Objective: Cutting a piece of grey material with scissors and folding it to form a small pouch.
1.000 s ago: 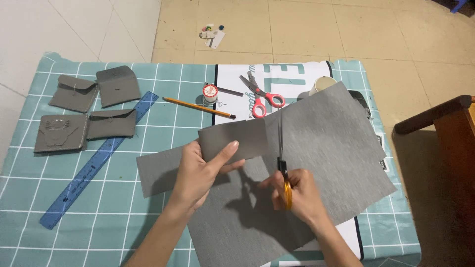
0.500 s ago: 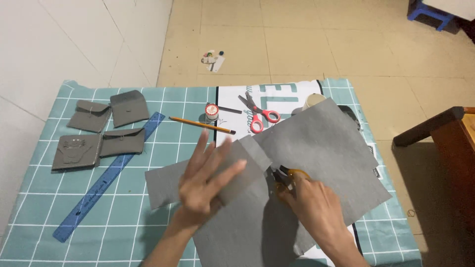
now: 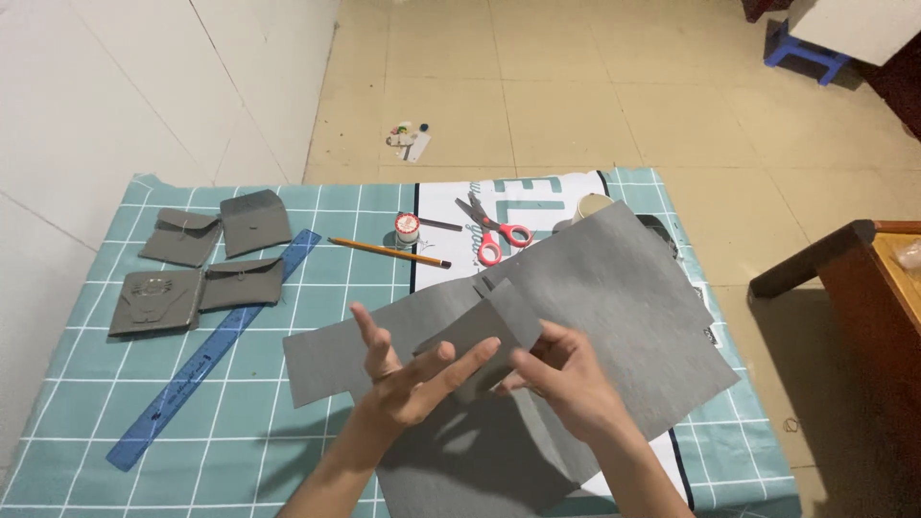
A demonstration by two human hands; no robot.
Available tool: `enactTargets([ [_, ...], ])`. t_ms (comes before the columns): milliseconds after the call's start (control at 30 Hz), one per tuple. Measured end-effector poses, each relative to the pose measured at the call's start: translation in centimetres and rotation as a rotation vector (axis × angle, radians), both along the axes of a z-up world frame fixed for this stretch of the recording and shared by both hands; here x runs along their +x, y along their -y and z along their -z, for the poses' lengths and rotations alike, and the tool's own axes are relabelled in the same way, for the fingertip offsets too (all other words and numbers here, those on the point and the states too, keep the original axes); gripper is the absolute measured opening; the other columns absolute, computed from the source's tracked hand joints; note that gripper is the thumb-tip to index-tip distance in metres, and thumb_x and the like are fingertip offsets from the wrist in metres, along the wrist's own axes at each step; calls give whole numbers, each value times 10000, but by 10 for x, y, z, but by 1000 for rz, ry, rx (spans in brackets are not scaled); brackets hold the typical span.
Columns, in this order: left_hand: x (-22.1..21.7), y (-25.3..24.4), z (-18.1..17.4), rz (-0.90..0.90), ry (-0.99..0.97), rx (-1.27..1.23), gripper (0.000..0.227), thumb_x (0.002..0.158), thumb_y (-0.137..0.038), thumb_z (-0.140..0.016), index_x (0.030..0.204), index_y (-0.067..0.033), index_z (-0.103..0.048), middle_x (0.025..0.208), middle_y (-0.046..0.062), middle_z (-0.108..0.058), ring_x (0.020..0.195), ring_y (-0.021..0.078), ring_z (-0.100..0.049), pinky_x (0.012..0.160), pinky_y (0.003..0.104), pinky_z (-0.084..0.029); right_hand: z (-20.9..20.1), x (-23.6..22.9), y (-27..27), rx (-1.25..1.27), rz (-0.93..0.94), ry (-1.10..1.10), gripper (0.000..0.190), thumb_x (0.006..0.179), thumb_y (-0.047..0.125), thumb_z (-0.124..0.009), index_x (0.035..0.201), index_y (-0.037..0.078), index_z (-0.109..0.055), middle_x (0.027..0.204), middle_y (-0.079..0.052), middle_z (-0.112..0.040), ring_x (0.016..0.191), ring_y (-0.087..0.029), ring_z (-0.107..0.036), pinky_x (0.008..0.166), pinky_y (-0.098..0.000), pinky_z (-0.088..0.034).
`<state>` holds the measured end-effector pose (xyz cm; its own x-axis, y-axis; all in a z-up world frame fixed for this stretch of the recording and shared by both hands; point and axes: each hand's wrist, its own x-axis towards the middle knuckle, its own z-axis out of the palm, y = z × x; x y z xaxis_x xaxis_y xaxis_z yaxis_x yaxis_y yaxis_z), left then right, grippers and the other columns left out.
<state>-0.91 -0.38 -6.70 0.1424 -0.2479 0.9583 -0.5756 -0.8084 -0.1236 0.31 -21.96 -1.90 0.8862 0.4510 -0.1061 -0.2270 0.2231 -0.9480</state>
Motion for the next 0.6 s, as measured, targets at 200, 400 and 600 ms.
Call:
enactTargets([
  [200,2,7,-19,191,-410,-310,671,867,125,-385,1385,-189,-675,1687,70,-245,1601,456,-156,1329,704,-194,-12,19,-10,-83,221,97,183,837,67,-818,748,-65,-727,579,-121,-657,494,-196,-671,484,-305,-548],
  [400,14,5,-50,966,-1362,-1755,573,1018,-435,-455,1458,-83,-559,1210,200,-741,1050,309,-741,773,318,-622,-15,52,-22,-68,368,48,152,765,-37,-865,827,-119,-753,641,-201,-682,561,-234,-685,522,-351,-631],
  [600,27,0,-31,744,-1542,-1596,346,842,-13,-775,1183,38,-744,1090,221,-778,923,309,-761,775,425,-641,0,72,-20,-149,205,103,168,744,-83,-856,894,-112,-784,664,-226,-709,556,-238,-670,519,-377,-622],
])
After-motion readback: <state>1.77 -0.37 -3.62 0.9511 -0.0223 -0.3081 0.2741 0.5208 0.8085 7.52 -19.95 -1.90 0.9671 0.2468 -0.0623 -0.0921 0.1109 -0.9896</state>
